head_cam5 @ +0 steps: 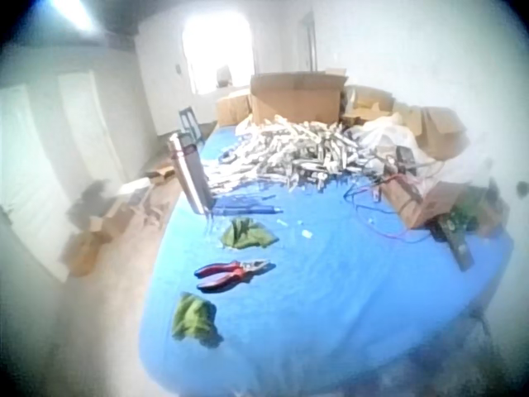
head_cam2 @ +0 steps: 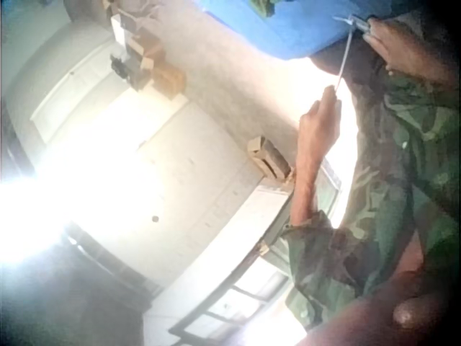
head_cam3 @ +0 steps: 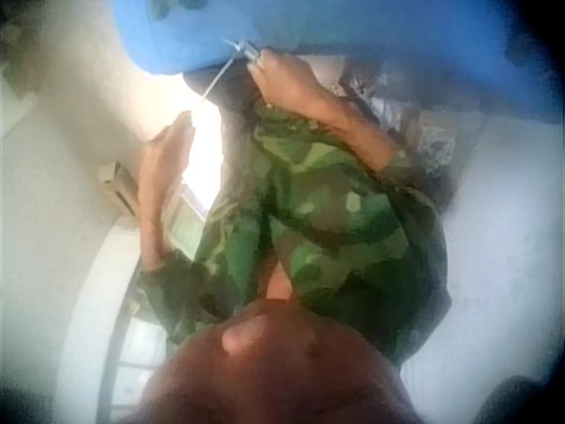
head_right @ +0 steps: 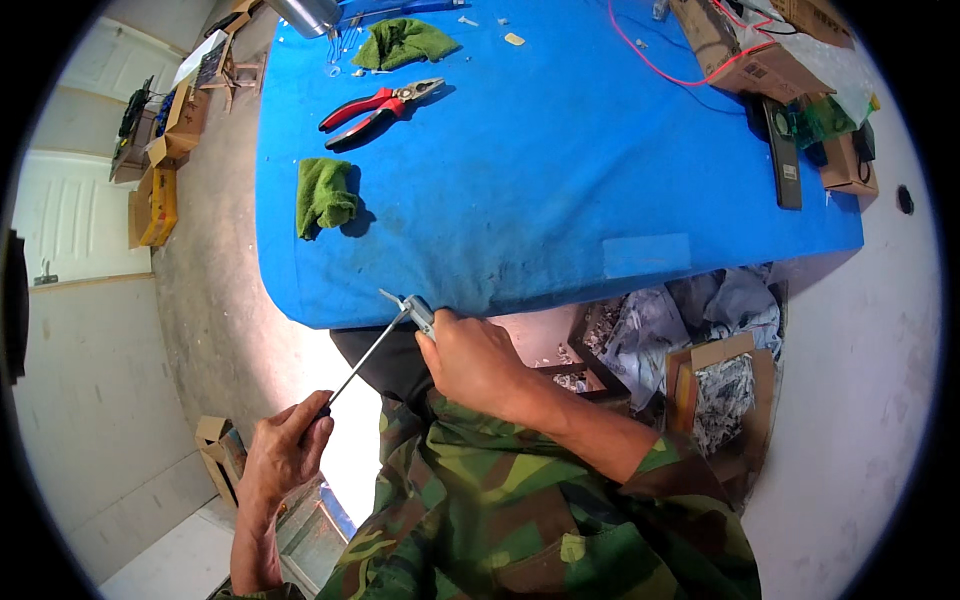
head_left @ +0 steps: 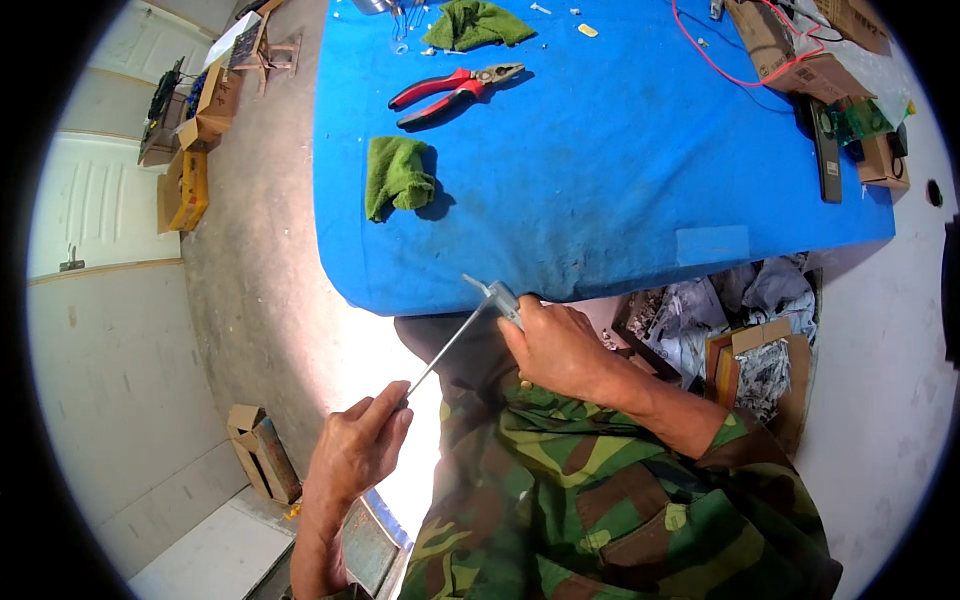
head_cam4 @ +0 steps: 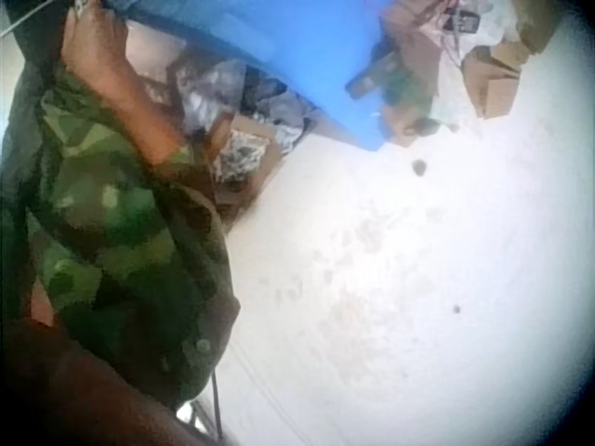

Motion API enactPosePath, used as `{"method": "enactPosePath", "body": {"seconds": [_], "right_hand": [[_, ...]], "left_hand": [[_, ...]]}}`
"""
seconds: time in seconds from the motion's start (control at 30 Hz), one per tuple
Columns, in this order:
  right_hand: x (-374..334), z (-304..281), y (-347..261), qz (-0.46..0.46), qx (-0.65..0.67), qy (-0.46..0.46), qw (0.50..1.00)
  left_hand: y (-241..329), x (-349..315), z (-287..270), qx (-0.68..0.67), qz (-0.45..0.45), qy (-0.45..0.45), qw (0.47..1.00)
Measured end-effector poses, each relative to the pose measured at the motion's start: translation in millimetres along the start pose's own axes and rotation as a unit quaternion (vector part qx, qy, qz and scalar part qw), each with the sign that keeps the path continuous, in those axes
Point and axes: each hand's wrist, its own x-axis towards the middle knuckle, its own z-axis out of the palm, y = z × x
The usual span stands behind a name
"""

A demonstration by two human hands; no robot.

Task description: The person uses a screwdriver and pliers to take apart a small mechanical component, removing screws and pulling internal parts free.

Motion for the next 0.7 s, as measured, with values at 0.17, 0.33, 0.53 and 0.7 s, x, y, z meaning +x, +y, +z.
{"method": "enactPosePath", "body": {"seconds": [0.17, 0.33, 0.53, 0.7], "right_hand": [[0.7, 1.3, 3.3, -0.005, -0.024, -0.003, 1.000], [0.9, -1.5, 0.8, -0.007, -0.038, -0.005, 0.999], [0.8, -3.8, -2.3, 0.001, -0.043, -0.009, 0.999], [1.2, -6.7, -4.8, 0.013, -0.039, -0.018, 0.999]], "left_hand": [[-4.0, 2.8, 1.9, -0.068, -0.036, -0.027, 0.997], [-24.6, 2.9, 14.3, -0.157, -0.052, -0.042, 0.985], [-31.8, 7.6, 18.6, -0.270, -0.098, -0.082, 0.954], [-37.0, 10.2, 21.7, -0.351, -0.126, -0.113, 0.921]]}}
